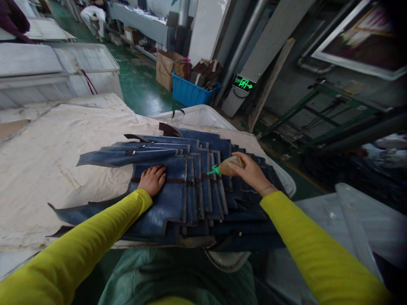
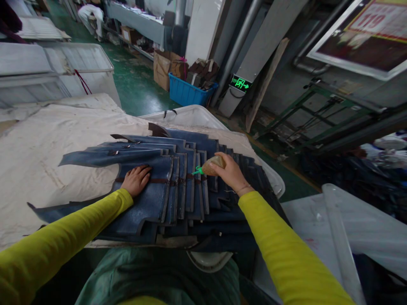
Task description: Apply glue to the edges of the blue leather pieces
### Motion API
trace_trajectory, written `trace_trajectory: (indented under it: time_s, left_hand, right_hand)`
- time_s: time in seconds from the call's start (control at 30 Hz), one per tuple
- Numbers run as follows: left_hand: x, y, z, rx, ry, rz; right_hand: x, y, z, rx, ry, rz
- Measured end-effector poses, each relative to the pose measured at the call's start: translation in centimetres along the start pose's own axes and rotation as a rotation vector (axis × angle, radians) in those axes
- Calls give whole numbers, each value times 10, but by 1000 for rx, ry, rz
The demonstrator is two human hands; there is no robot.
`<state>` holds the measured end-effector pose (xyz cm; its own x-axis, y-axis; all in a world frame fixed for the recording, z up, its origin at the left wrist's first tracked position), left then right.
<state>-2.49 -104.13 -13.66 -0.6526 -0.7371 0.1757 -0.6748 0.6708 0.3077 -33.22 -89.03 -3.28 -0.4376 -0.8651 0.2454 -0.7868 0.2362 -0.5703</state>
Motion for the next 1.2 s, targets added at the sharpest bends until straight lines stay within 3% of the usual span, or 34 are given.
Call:
trace_trajectory:
  time_s: [0.33,0.53,0.9,1.07,1.2]
  left_hand:
    - [0,0,0,6,-5,-3]
    - [0,0,1,5,-4,-6]
    - [0,-1,4,14,-13,-6]
    - [0,-2,5,30,-17,-1]
    - [-1,0,2,31,-15,7]
  right_hand:
    - [-19,-7,-3,6,-162,-34]
    - [-21,-5,-4,13,-61,-13]
    - [-60,-11,-9,42,-250,8]
    - [-64,-12,-13,32,-180,18]
    - [-72,-14,-13,37,-216,-20]
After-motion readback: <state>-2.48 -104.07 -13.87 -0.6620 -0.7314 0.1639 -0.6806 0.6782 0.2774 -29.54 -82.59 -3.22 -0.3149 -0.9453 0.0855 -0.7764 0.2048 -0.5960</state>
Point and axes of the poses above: each hand's wrist, its own x-axis towards the middle knuckle, its own z-axis out of the palm, y = z × x, the point moved 5 cm from there along x, towards the middle knuckle, and after that the axes turned 3 degrees about y, right-handed, at the moved point
